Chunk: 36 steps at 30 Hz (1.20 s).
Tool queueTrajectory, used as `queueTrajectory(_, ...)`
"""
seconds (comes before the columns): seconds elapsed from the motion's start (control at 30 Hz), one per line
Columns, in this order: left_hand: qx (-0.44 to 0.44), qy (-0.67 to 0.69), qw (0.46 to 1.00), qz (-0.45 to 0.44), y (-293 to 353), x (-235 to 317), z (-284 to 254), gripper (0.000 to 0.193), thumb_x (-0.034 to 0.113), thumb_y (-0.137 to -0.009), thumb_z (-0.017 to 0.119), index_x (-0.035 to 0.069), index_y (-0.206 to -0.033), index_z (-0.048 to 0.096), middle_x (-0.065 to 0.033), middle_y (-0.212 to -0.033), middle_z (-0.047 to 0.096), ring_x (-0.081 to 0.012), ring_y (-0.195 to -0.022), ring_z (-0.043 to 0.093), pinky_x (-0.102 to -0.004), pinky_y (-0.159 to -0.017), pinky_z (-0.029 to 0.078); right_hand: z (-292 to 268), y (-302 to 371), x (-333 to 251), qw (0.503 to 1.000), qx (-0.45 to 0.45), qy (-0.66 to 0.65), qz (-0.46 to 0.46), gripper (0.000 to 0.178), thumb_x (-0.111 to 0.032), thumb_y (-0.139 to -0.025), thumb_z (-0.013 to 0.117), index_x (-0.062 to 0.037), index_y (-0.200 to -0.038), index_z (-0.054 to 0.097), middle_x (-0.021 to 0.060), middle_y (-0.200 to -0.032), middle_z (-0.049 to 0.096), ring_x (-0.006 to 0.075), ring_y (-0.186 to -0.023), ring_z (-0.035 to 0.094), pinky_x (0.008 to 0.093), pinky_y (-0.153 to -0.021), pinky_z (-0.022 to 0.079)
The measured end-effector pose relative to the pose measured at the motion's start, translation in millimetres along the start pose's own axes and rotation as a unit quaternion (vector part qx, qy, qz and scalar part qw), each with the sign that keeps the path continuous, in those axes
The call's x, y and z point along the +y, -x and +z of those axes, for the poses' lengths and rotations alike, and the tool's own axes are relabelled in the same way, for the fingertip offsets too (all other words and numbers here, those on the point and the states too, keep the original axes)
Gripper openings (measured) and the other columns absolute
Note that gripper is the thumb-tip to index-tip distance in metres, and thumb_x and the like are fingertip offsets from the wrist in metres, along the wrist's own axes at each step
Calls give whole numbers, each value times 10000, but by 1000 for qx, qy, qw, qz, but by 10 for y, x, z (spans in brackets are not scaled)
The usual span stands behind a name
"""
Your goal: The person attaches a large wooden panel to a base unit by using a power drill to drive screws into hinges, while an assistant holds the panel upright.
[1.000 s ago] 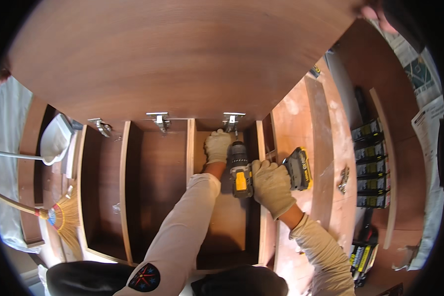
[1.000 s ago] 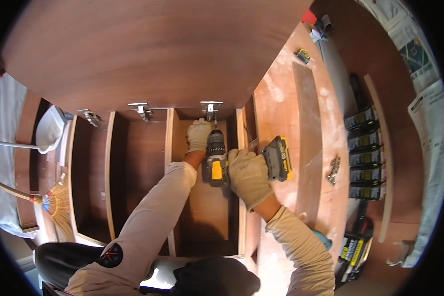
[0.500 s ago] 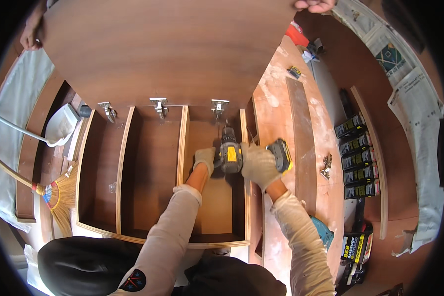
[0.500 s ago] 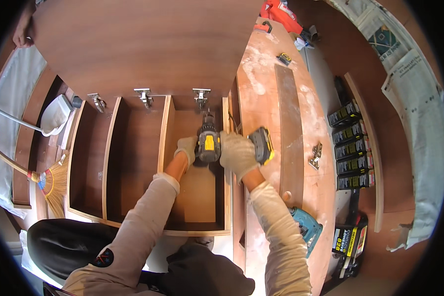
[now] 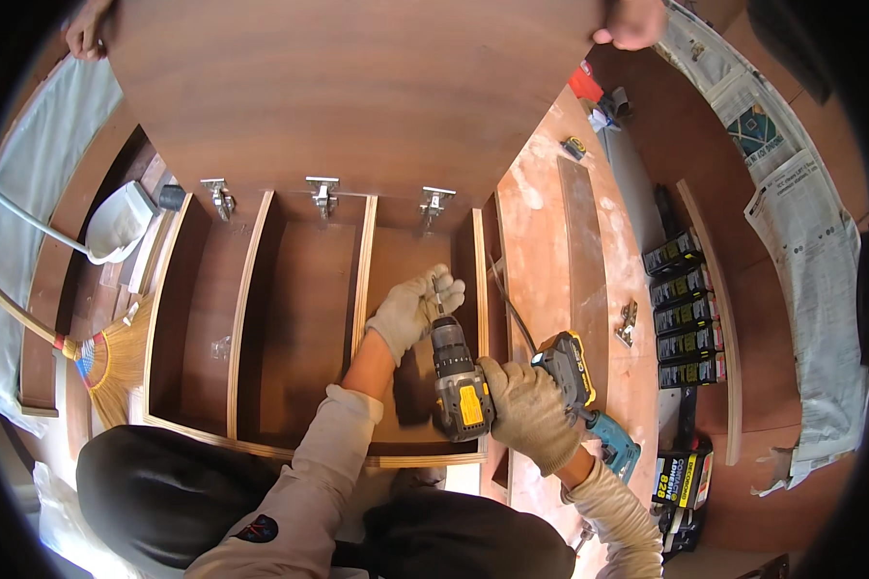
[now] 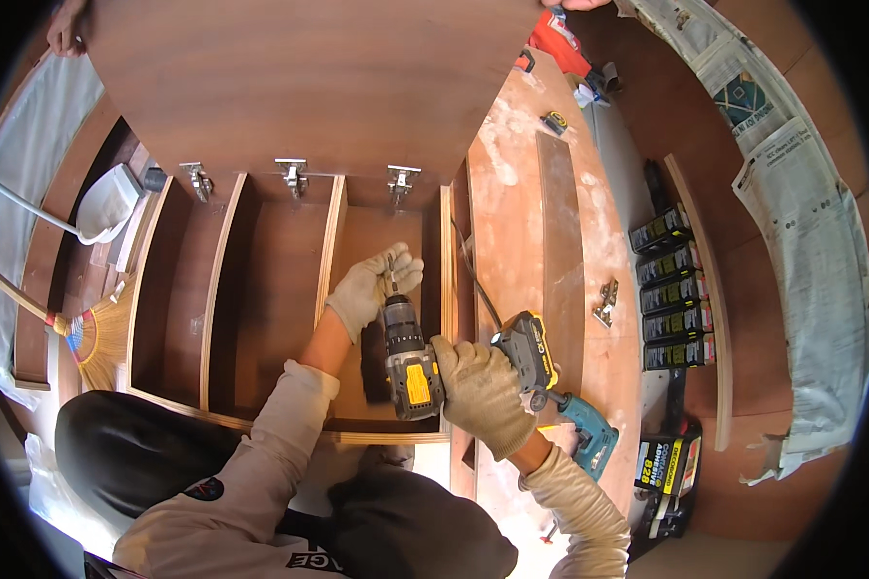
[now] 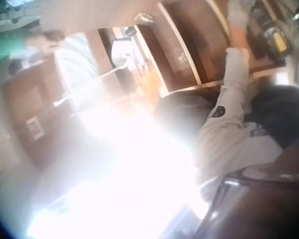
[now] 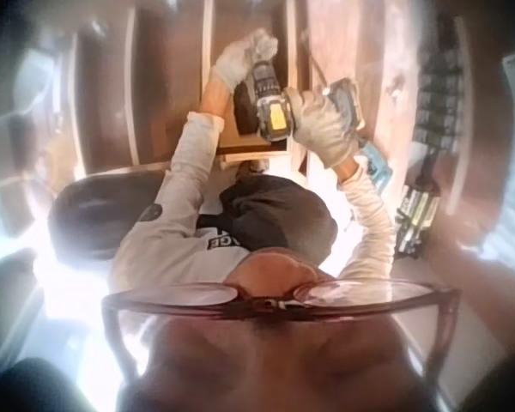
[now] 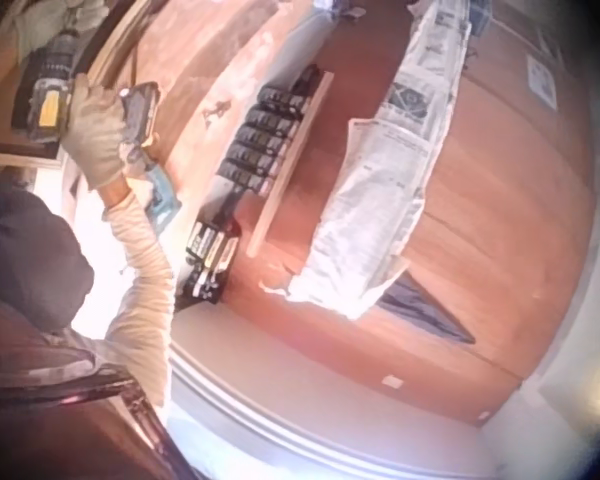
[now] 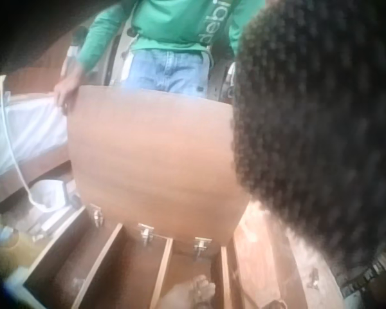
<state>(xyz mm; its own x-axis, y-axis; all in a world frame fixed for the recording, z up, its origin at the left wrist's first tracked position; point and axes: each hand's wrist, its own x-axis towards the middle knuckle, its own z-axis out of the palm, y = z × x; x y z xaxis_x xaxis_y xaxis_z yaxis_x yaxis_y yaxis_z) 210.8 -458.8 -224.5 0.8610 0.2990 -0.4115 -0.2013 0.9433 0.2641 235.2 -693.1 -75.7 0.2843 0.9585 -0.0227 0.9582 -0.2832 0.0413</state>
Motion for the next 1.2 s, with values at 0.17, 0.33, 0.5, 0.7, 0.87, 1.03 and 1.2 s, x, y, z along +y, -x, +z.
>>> queueTrajectory(0.17,-8,59,998,-11,128,127,66,216,201,-1067,545,24,-1161,624,-114,-1061,693,-290,-1009,696,-449,-851,610,64,-89,40,1000,-1,6,-12,548,-178,-775,714,-53,-1286,563,90,-855,593,268,-791,643,412,-713,500)
queueTrajectory(0.33,-4,72,997,10,130,109,74,206,214,-1062,561,36,-1151,612,-104,-1054,695,-261,-963,696,-408,-836,607,92,-139,111,999,-7,33,-32,561,-144,-754,702,-53,-1291,568,84,-860,584,260,-804,629,400,-715,486)
queueTrajectory(0.5,23,67,997,26,97,67,61,209,228,-1064,561,45,-1156,600,-103,-1048,697,-238,-945,700,-385,-817,607,103,-177,146,998,-29,33,-39,603,-136,-742,702,-44,-1322,563,88,-877,584,258,-808,623,394,-725,480)
queueTrajectory(0.7,49,51,997,18,94,99,57,210,233,-1069,552,49,-1157,597,-105,-1055,697,-235,-975,704,-377,-829,609,159,-197,189,998,-26,35,-53,627,-136,-741,704,-37,-1344,561,96,-875,589,255,-806,628,395,-718,483)
queueTrajectory(0.87,25,42,998,25,-3,110,4,209,220,-1069,550,34,-1153,595,-111,-1046,692,-235,-970,701,-382,-836,613,154,-281,188,998,-41,35,-45,528,-138,-763,691,-43,-1272,584,90,-849,592,243,-791,637,391,-700,488)
queueTrajectory(1.03,79,22,997,8,-289,85,146,191,200,-1069,546,20,-1117,588,-112,-990,679,-235,-889,693,-382,-793,620,267,-432,222,990,-45,129,-15,308,-144,-821,657,-60,-1111,592,85,-823,596,237,-777,650,386,-692,493)
queueTrajectory(1.2,-24,5,999,38,-852,230,-251,188,189,-1058,564,5,-1093,578,-117,-949,660,-242,-841,683,-396,-760,631,468,-821,354,991,-22,132,-30,206,-156,-844,654,-73,-1020,590,97,-822,621,240,-751,658,374,-643,496)
